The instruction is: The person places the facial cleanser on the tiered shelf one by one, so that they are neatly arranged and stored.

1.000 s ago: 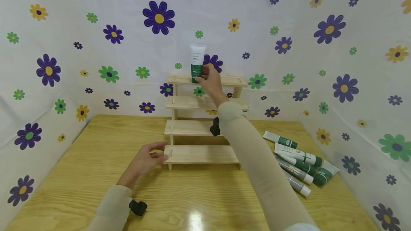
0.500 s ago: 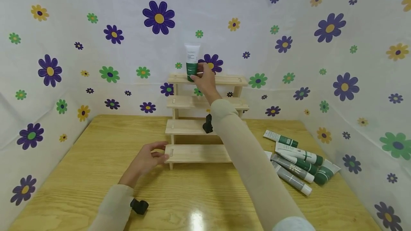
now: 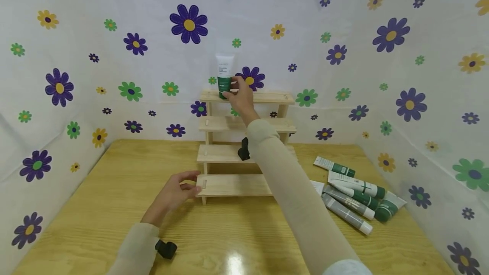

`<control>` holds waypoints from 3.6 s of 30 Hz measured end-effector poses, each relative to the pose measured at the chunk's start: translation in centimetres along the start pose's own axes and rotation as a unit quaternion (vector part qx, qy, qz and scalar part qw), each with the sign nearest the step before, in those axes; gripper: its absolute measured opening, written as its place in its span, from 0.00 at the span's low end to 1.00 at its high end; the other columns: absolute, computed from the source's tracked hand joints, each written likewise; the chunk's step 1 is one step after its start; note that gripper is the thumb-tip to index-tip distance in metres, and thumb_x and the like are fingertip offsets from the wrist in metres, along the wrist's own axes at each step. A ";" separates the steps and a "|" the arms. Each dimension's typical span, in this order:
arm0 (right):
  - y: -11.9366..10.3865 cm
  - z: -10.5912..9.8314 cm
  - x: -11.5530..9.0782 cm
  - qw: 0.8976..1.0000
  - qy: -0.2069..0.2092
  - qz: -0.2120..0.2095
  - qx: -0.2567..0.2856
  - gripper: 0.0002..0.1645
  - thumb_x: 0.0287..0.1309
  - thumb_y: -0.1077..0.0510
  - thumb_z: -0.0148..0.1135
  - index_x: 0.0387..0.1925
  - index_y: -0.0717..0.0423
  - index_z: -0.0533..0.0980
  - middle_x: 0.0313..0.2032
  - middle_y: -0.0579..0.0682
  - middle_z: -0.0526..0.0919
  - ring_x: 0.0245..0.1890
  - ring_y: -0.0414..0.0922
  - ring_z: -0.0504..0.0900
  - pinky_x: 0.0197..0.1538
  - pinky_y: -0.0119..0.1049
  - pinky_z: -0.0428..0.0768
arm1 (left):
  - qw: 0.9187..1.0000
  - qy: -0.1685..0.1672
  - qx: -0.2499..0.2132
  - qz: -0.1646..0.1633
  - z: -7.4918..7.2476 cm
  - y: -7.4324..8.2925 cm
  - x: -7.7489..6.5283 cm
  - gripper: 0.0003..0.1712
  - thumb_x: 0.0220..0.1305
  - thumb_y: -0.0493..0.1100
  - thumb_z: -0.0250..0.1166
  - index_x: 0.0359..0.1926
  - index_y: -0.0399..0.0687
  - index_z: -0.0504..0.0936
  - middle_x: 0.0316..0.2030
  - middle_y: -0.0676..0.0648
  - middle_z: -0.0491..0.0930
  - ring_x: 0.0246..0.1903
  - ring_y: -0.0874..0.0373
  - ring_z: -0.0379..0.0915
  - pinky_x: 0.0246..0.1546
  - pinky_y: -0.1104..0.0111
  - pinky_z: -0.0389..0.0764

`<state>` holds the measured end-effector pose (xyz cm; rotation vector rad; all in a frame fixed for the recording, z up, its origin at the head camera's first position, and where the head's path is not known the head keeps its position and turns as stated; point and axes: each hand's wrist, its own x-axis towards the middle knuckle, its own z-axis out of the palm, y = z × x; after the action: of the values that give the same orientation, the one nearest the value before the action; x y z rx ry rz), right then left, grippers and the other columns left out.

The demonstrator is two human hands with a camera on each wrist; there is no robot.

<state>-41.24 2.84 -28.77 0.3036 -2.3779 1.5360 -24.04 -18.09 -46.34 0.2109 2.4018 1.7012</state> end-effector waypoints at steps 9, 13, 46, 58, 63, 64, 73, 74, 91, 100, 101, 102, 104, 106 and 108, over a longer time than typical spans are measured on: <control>-0.2 0.4 0.1 1.000 0.012 -0.005 -0.006 0.29 0.66 0.62 0.68 0.66 0.55 0.73 0.61 0.58 0.84 0.61 0.52 0.84 0.63 0.40 0.83 | 1.000 0.002 0.006 0.003 -0.1 0.0 -0.1 0.32 0.71 0.32 0.64 0.73 0.36 0.68 0.66 0.31 0.70 0.54 0.48 0.82 0.47 0.62 0.89; -0.2 0.8 0.1 1.000 0.019 -0.004 -0.009 0.30 0.65 0.63 0.69 0.67 0.56 0.74 0.60 0.58 0.84 0.61 0.53 0.84 0.62 0.40 0.84 | 1.000 0.002 0.012 0.000 -0.1 0.0 -0.2 0.32 0.71 0.32 0.64 0.74 0.36 0.68 0.66 0.31 0.70 0.55 0.47 0.82 0.47 0.62 0.89; -0.9 -9.1 -7.8 0.993 -0.105 0.044 -0.022 0.20 0.71 0.55 0.64 0.60 0.57 0.78 0.60 0.58 0.84 0.54 0.54 0.86 0.54 0.44 0.88 | 1.000 -0.001 0.005 0.002 -0.1 -0.2 -0.1 0.33 0.71 0.33 0.64 0.74 0.36 0.67 0.67 0.31 0.69 0.56 0.46 0.82 0.47 0.64 0.89; 4.0 -16.5 -15.0 0.975 -0.169 0.050 -0.134 0.22 0.72 0.57 0.61 0.61 0.64 0.77 0.59 0.67 0.82 0.51 0.62 0.87 0.50 0.48 0.89 | 1.000 -0.006 0.001 0.008 -0.1 -0.1 0.1 0.33 0.71 0.33 0.64 0.74 0.35 0.66 0.66 0.31 0.70 0.56 0.46 0.82 0.46 0.66 0.88; 5.9 -18.0 -17.0 0.964 -0.190 0.074 -0.170 0.22 0.73 0.56 0.60 0.62 0.65 0.76 0.59 0.70 0.81 0.49 0.61 0.87 0.46 0.47 0.90 | 1.000 0.004 0.003 -0.002 -0.1 -0.3 -0.2 0.33 0.71 0.32 0.64 0.74 0.36 0.67 0.65 0.32 0.70 0.56 0.45 0.82 0.47 0.66 0.88; 6.2 -18.3 -17.3 0.962 -0.195 0.078 -0.172 0.22 0.73 0.57 0.60 0.61 0.66 0.75 0.59 0.71 0.81 0.49 0.61 0.87 0.46 0.47 0.90 | 1.000 0.004 0.003 -0.003 -0.1 -0.4 -0.2 0.32 0.71 0.32 0.64 0.74 0.36 0.67 0.66 0.32 0.70 0.56 0.45 0.82 0.47 0.66 0.88; 9.0 -20.6 -19.7 0.949 -0.226 0.109 -0.192 0.24 0.71 0.56 0.63 0.60 0.70 0.74 0.54 0.73 0.82 0.44 0.57 0.87 0.39 0.47 0.90 | 1.000 -0.003 -0.001 0.018 -0.2 -0.1 -0.1 0.32 0.71 0.32 0.64 0.73 0.33 0.67 0.66 0.30 0.69 0.56 0.44 0.81 0.47 0.65 0.88; 9.2 -20.7 -19.8 0.947 -0.226 0.113 -0.196 0.24 0.71 0.57 0.63 0.60 0.70 0.75 0.53 0.73 0.83 0.43 0.57 0.88 0.39 0.46 0.90 | 1.000 -0.005 -0.002 0.020 -0.2 -0.1 -0.2 0.32 0.71 0.32 0.64 0.73 0.33 0.67 0.66 0.29 0.69 0.56 0.44 0.82 0.47 0.65 0.89; 12.6 -20.7 -20.4 0.915 -0.255 0.196 -0.245 0.23 0.66 0.58 0.68 0.55 0.69 0.76 0.44 0.65 0.86 0.37 0.49 0.85 0.39 0.46 0.89 | 1.000 -0.001 -0.004 0.012 0.2 -0.2 -0.7 0.33 0.70 0.31 0.65 0.73 0.32 0.67 0.65 0.29 0.70 0.55 0.45 0.82 0.47 0.61 0.89; 12.9 -21.3 -20.4 0.903 -0.257 0.224 -0.261 0.19 0.67 0.59 0.67 0.53 0.69 0.77 0.41 0.63 0.84 0.34 0.49 0.86 0.39 0.44 0.89 | 1.000 0.004 0.007 0.010 0.1 0.3 -0.5 0.32 0.70 0.32 0.65 0.73 0.34 0.68 0.66 0.30 0.70 0.55 0.45 0.82 0.48 0.60 0.89; 12.9 -21.3 -20.4 0.903 -0.256 0.223 -0.265 0.19 0.66 0.59 0.67 0.52 0.70 0.77 0.39 0.62 0.84 0.32 0.49 0.86 0.38 0.43 0.89 | 1.000 0.003 0.009 0.012 0.0 0.3 -0.5 0.33 0.70 0.32 0.64 0.73 0.34 0.68 0.66 0.30 0.70 0.55 0.45 0.82 0.48 0.59 0.89; 13.0 -21.3 -20.5 0.902 -0.255 0.221 -0.271 0.19 0.66 0.59 0.68 0.52 0.70 0.77 0.37 0.61 0.84 0.31 0.48 0.86 0.37 0.43 0.88 | 1.000 0.002 0.010 0.013 0.0 0.3 -0.4 0.33 0.70 0.32 0.64 0.73 0.34 0.67 0.66 0.30 0.70 0.54 0.45 0.83 0.48 0.59 0.89; 13.2 -21.2 -20.6 0.898 -0.254 0.214 -0.288 0.21 0.64 0.59 0.69 0.52 0.70 0.77 0.35 0.60 0.84 0.28 0.47 0.85 0.34 0.41 0.87 | 1.000 0.002 0.011 0.012 0.0 0.2 -0.4 0.33 0.70 0.32 0.64 0.73 0.33 0.67 0.65 0.30 0.70 0.54 0.46 0.83 0.47 0.60 0.89; 13.4 -21.2 -20.7 0.894 -0.252 0.213 -0.303 0.23 0.63 0.58 0.70 0.53 0.70 0.76 0.35 0.59 0.84 0.26 0.46 0.85 0.32 0.40 0.86 | 1.000 0.004 0.012 0.010 -0.1 0.1 -0.3 0.33 0.70 0.32 0.64 0.73 0.33 0.67 0.65 0.30 0.71 0.54 0.47 0.83 0.46 0.62 0.89; 13.6 -21.2 -20.8 0.890 -0.254 0.213 -0.313 0.26 0.62 0.57 0.71 0.54 0.71 0.75 0.36 0.60 0.84 0.26 0.45 0.84 0.32 0.39 0.85 | 1.000 0.002 0.015 0.010 -0.1 -0.1 -0.2 0.33 0.71 0.32 0.64 0.73 0.33 0.67 0.65 0.30 0.71 0.53 0.47 0.83 0.46 0.63 0.89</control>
<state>-23.55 28.13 -39.55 0.0258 -3.3759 0.7731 -23.85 -18.25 -46.35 0.2365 2.4363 1.6759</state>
